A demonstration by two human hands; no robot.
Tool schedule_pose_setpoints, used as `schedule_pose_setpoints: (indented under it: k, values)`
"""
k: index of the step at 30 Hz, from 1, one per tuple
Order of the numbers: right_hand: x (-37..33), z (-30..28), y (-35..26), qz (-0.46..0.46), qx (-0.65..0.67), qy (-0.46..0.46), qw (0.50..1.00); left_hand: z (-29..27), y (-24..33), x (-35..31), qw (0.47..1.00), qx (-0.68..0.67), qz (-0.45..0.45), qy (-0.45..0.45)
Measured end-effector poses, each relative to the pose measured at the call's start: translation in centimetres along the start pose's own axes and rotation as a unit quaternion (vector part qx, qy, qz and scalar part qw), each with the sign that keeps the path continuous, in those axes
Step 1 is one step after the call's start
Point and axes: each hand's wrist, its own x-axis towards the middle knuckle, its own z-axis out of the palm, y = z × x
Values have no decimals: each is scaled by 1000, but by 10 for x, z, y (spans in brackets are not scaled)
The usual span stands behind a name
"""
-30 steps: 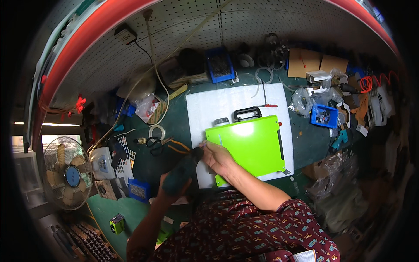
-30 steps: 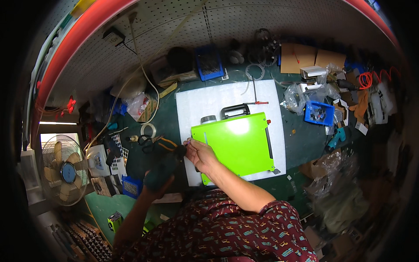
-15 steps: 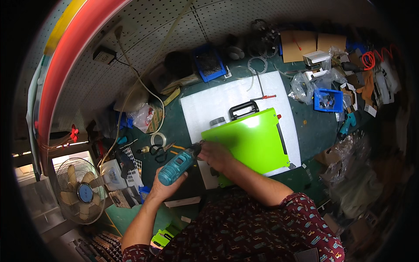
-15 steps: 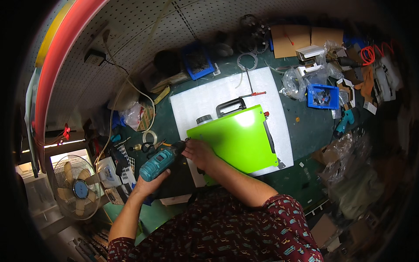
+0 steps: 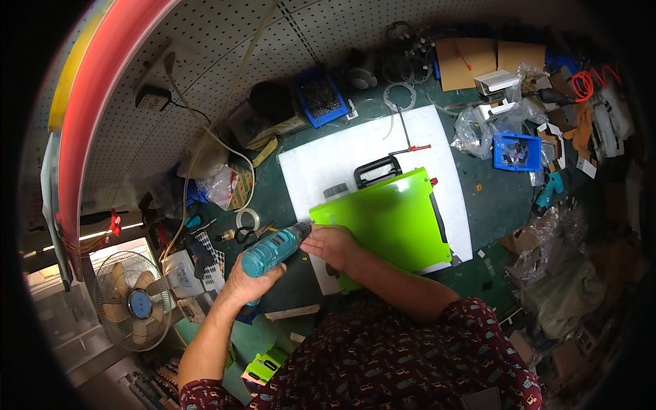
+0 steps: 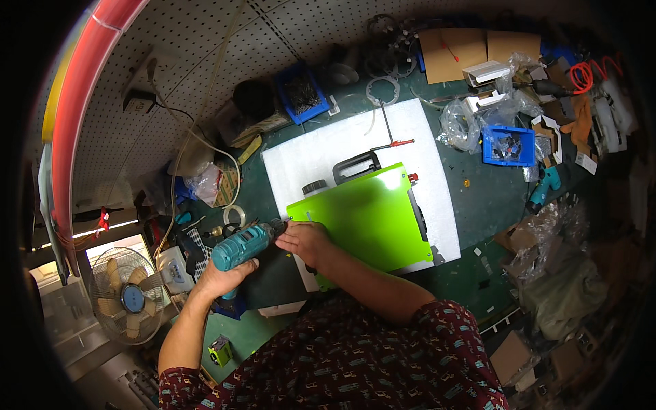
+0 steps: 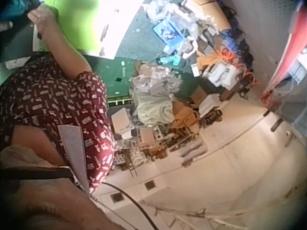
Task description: The person assembles a portable electronic device by connecting wires, attaching a white plastic cover, and securing a green casing with screws. They use a cordless drill to fasten screws and handle various components on a cluttered workbench.
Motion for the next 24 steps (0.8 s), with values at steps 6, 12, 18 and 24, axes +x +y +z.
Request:
schedule_pose_setpoints:
  k: [6,12,18,24]
  values:
    - [-46,75,-13,-371,-475,101,792,-13,22,13,997,59,-40,-35]
    - [-55,137,-10,-510,-571,-127,631,-9,13,-1,999,-20,22,-32]
    - [-46,134,-3,-508,-571,-144,629,2,-4,-12,999,-18,26,-13]
    - [-45,134,-7,-505,-568,-137,635,-2,11,-9,1000,8,6,-29]
